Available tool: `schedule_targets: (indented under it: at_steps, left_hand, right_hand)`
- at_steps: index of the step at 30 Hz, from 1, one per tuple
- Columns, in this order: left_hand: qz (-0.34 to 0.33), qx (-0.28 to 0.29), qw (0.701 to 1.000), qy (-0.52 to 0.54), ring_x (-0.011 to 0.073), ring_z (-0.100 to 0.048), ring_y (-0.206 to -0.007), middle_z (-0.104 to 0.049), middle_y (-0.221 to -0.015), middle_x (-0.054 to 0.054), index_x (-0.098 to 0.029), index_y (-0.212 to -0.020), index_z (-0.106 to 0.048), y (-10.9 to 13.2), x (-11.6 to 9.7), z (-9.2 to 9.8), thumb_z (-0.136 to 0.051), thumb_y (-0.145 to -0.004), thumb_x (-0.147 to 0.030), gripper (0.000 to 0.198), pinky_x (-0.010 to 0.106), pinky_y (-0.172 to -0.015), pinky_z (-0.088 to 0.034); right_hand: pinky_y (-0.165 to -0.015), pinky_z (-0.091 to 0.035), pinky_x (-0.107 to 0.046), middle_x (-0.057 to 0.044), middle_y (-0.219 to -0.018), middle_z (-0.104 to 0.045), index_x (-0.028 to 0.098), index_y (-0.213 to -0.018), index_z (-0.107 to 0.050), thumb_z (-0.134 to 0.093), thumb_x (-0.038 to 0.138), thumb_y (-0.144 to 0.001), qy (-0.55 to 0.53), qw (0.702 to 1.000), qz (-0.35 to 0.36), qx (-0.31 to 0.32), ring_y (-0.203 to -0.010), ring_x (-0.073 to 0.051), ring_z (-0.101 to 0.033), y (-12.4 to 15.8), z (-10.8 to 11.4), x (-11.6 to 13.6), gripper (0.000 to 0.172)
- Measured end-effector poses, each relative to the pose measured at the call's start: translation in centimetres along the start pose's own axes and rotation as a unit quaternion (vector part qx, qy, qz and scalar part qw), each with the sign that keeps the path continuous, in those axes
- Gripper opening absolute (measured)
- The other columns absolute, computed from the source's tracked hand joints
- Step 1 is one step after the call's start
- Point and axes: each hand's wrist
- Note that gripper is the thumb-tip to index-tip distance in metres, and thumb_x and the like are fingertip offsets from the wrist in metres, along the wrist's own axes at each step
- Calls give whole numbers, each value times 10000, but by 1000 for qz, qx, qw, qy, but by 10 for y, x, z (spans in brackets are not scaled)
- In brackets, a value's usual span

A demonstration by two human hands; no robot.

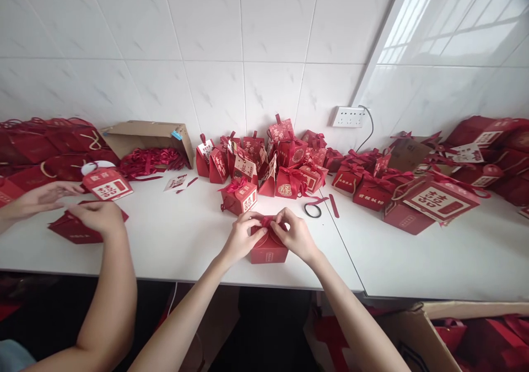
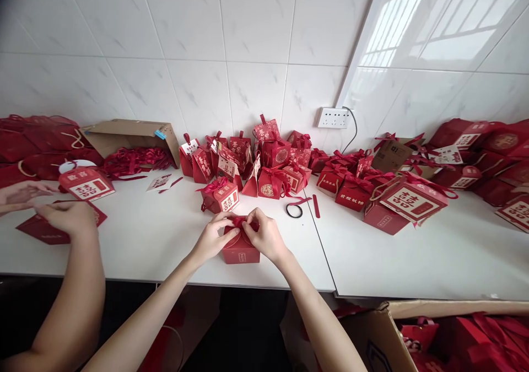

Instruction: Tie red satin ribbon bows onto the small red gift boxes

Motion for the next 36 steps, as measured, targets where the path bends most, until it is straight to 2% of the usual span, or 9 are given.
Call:
schedule_targets:
  at_steps: [4, 8, 13, 16, 22, 26, 32, 34, 36]
  left_hand:
    - [33, 14, 998, 52, 225, -562, -1067, -622, -1043, 82, -177, -776, -667, 0, -2, 1, -586, -785, -299, 146, 370, -972, -430]
    - [66, 10, 994, 88, 222, -578, -1036, -626, -1035, 95, -168, -720, -662, -3, -2, 0, -508, -839, -402, 304, 331, -907, -457]
    - [12, -46, 998, 30, 214, -590, -950, -646, -899, 73, -185, -677, -632, -3, 0, -2, -521, -834, -370, 267, 329, -849, -457]
    - [-10, -57, 998, 26, 211, -611, -932, -670, -858, 63, -188, -691, -629, -3, 0, -2, -522, -840, -352, 246, 330, -858, -456]
    - [34, -42, 994, 98, 176, -631, -800, -678, -844, 54, -173, -736, -614, -3, -6, -3, -513, -838, -402, 270, 252, -700, -493]
    - [69, -40, 989, 128, 160, -604, -748, -655, -780, 30, -167, -817, -617, -3, -8, -5, -506, -831, -445, 299, 242, -699, -479]
    - [102, -48, 983, 145, 147, -547, -668, -590, -689, 9, -167, -754, -581, -5, -4, -10, -498, -808, -545, 391, 242, -644, -449]
    - [102, -55, 982, 149, 139, -534, -641, -568, -660, -2, -167, -739, -573, -5, -3, -11, -507, -810, -537, 382, 236, -625, -442]
    - [103, -67, 980, 154, 134, -531, -627, -557, -642, -7, -166, -732, -571, -5, -2, -12, -515, -816, -516, 364, 232, -615, -441]
  right_hand:
    - [-609, -428, -245, 10, -717, -565, 218, -761, -438, -505, 269, -824, 33, 999, 33, 12, -622, -127, -527, 1, 3, 3, 105]
    - [-626, -438, -246, 4, -730, -570, 220, -758, -433, -467, 248, -841, 38, 997, 54, 32, -637, -129, -539, 1, 1, 4, 94]
    - [-617, -445, -250, -1, -731, -573, 221, -764, -433, -469, 253, -841, 37, 998, 49, 27, -628, -133, -542, 0, -2, 5, 91]
    - [-629, -450, -252, 0, -735, -575, 223, -770, -432, -475, 246, -841, 42, 998, 48, 18, -644, -137, -551, 1, -2, 5, 86]
    - [-662, -460, -265, -8, -750, -584, 222, -766, -444, -484, 254, -834, 39, 998, 40, 15, -676, -146, -567, 1, 0, 3, 86]
    - [-677, -465, -283, -12, -741, -587, 222, -754, -440, -486, 271, -831, 31, 999, 30, 10, -684, -155, -581, -1, 0, 1, 102]
    - [-677, -481, -289, -13, -751, -601, 218, -781, -462, -450, 227, -837, 41, 999, 30, 11, -682, -152, -584, -3, -1, -2, 57]
    - [-674, -488, -291, -22, -772, -603, 215, -799, -475, -435, 211, -854, 56, 997, 48, 4, -683, -149, -582, -1, 0, -2, 67]
    - [-728, -499, -310, -59, -866, -604, 207, -827, -493, -423, 194, -872, 76, 992, 95, -11, -788, -164, -597, 2, 3, 0, 84]
Point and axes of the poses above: each hand's wrist, its own y-axis away from the middle knuckle, its own z-axis out of the back of the hand, x = y × z
